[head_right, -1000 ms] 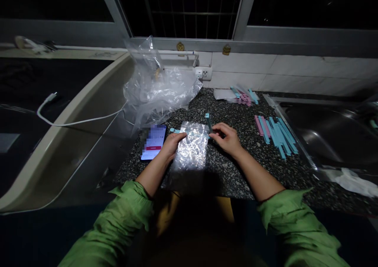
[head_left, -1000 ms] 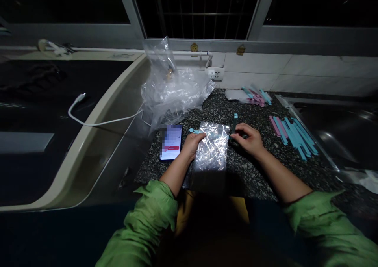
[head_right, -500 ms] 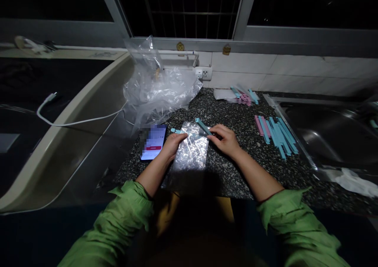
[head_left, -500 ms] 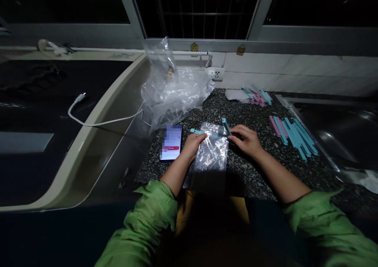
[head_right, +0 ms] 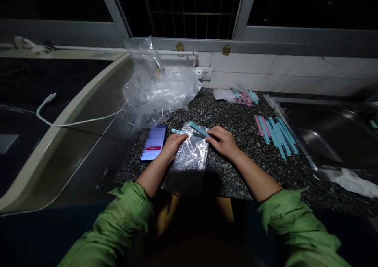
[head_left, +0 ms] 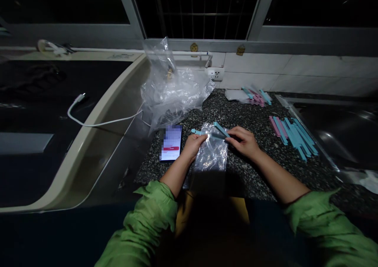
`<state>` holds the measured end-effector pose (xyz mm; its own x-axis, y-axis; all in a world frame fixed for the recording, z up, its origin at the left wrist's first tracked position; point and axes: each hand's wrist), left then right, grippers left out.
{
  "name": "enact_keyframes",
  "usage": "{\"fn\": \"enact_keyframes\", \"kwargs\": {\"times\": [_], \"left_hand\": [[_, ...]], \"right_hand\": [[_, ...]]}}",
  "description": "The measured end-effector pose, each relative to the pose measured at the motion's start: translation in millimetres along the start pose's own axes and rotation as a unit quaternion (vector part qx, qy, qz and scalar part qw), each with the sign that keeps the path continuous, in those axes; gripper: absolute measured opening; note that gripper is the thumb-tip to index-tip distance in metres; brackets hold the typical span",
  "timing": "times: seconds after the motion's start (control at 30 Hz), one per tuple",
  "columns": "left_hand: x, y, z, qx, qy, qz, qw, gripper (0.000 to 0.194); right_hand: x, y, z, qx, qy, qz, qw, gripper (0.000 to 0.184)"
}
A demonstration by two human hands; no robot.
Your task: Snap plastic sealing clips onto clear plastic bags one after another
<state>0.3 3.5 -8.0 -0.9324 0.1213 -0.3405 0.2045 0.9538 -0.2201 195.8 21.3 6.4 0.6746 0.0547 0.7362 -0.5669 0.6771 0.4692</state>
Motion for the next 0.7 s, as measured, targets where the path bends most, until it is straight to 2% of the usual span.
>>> {"fn": "enact_keyframes", "kwargs": {"times": [0.17,0.7], "left_hand": [[-1.5,-1.9,-2.8,0.004,0.014,0.000,1.000,0.025],[-1.5,-2.6,-1.6,-0.041,0.107,0.002,0.993,0.026]], "right_hand": [[-2.0,-0.1,-0.5,0.005,0.001,0.004,1.000,0.016],[-8.8,-2.7,-4.5,0.037,-0.047,0.017,0.998,0.019]]}}
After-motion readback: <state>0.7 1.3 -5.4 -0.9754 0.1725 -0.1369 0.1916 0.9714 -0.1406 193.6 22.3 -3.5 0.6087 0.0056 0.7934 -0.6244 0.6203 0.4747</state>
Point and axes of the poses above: each hand's wrist, its own y-axis towards the middle knuckle, its own x-axis out of the back of the hand, z = x × y, and after that the axes turned 13 degrees about z, right-handed
